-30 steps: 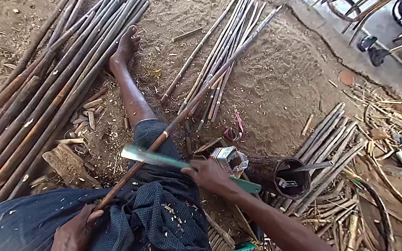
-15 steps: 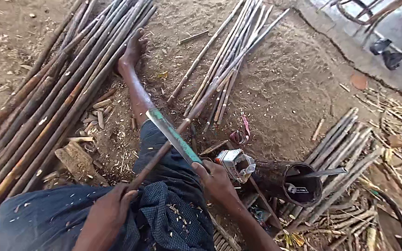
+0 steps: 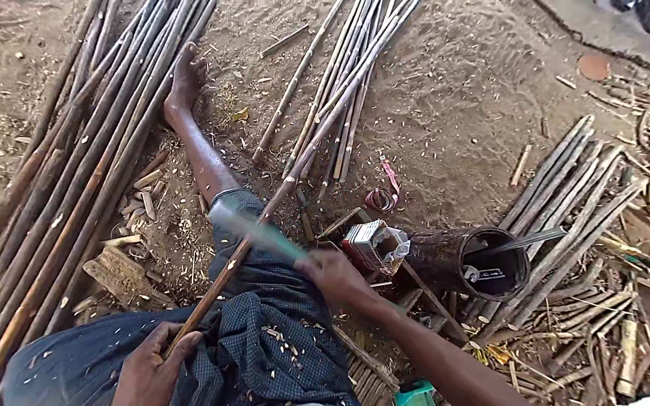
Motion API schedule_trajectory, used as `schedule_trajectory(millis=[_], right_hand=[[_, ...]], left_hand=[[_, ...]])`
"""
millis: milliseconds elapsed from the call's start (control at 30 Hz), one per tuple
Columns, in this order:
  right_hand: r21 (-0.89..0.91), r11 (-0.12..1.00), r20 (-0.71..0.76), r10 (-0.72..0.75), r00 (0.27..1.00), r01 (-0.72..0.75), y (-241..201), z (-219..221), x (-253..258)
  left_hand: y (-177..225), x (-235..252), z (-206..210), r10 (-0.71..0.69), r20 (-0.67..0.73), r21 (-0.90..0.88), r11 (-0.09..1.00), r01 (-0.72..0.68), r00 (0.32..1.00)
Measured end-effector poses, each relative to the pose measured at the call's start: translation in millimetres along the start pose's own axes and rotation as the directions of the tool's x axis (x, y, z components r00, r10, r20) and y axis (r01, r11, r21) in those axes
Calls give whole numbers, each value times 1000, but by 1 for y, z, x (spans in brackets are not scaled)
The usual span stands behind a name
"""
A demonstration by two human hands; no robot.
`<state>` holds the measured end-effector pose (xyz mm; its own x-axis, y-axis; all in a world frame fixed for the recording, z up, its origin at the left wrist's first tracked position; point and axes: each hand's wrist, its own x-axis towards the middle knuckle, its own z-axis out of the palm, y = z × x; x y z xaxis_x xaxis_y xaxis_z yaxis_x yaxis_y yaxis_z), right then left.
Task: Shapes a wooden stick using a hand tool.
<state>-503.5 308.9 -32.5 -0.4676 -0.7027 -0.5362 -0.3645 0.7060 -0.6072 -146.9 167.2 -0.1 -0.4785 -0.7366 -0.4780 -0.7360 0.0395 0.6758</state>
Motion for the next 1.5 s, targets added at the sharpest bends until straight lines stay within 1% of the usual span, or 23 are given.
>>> schedule_trajectory(millis=[33, 67, 167, 200, 300, 433, 500, 567, 600, 667, 700, 800, 833, 933, 967, 1067, 1100, 1200, 1233, 1333, 1367, 1467, 1500], right_hand=[[-97, 993, 64, -56, 996, 62, -3, 5, -6], [-90, 995, 73, -40, 996, 47, -4, 0, -5], [185, 976, -186, 152, 971, -117, 16, -15, 27], [191, 973, -202, 168, 965, -129, 15, -13, 28], [72, 995, -19, 68, 998, -67, 5, -3, 11], [334, 934, -143, 181, 973, -125, 19, -19, 30], [143, 988, -29, 64, 998, -59, 7, -7, 12], [-55, 995, 70, -83, 994, 87, 0, 6, -7], [-12, 999, 43, -45, 998, 46, -1, 2, -4], [221, 971, -141, 120, 983, -87, 10, -10, 19], [257, 960, -194, 165, 967, -112, 14, -12, 26], [23, 996, -35, 87, 996, -86, -4, -11, 11], [47, 995, -12, 86, 996, -86, -1, -11, 8], [253, 957, -182, 195, 964, -145, 17, -27, 23], [250, 958, -177, 184, 967, -137, 18, -24, 22], [-105, 993, 30, -56, 998, 59, 1, -2, -6], [-118, 991, 33, -52, 998, 56, -3, -2, -8], [172, 979, -180, 144, 973, -113, 6, -17, 20], [160, 981, -184, 142, 973, -113, 6, -16, 20], [-129, 989, 62, -62, 996, 69, -8, -2, -6], [-136, 989, 69, -53, 996, 62, -9, -3, -7], [148, 982, -152, 138, 979, -115, 4, -23, 21], [143, 982, -159, 149, 976, -126, 2, -23, 21]], left_hand=[[1, -3, 0, 7, -25, 37, 999, -6, 1000], [3, -6, 0, 25, -60, 94, 995, -19, 998], [4, -11, 10, 190, -186, 293, 947, -130, 964], [3, -11, 12, 227, -209, 316, 936, -154, 951], [-3, -14, 11, 234, -211, 271, 947, -173, 949], [-5, -14, 18, 257, -216, 259, 945, -198, 942], [-6, -12, 18, 249, -241, 257, 949, -185, 938], [-6, -11, 15, 225, -233, 231, 958, -171, 946], [-6, -10, 13, 223, -226, 233, 958, -169, 948], [-3, -11, 15, 252, -243, 291, 940, -178, 937], [-1, -15, 19, 283, -264, 342, 921, -185, 922], [3, -21, 25, 325, -336, 438, 885, -158, 884], [1, -24, 24, 327, -343, 448, 881, -152, 881], [-3, -20, 27, 351, -342, 445, 878, -179, 872], [-3, -21, 30, 352, -349, 439, 880, -181, 868], [0, -21, 31, 352, -362, 433, 884, -178, 863], [0, -21, 30, 347, -361, 425, 887, -179, 866], [-2, -21, 34, 350, -373, 407, 894, -188, 860], [-2, -22, 35, 353, -376, 406, 894, -190, 857], [-3, -22, 32, 341, -387, 397, 900, -179, 857], [-3, -22, 30, 345, -386, 400, 898, -182, 856], [-5, -19, 37, 393, -418, 411, 886, -215, 819], [-6, -19, 39, 409, -435, 415, 882, -224, 802]])
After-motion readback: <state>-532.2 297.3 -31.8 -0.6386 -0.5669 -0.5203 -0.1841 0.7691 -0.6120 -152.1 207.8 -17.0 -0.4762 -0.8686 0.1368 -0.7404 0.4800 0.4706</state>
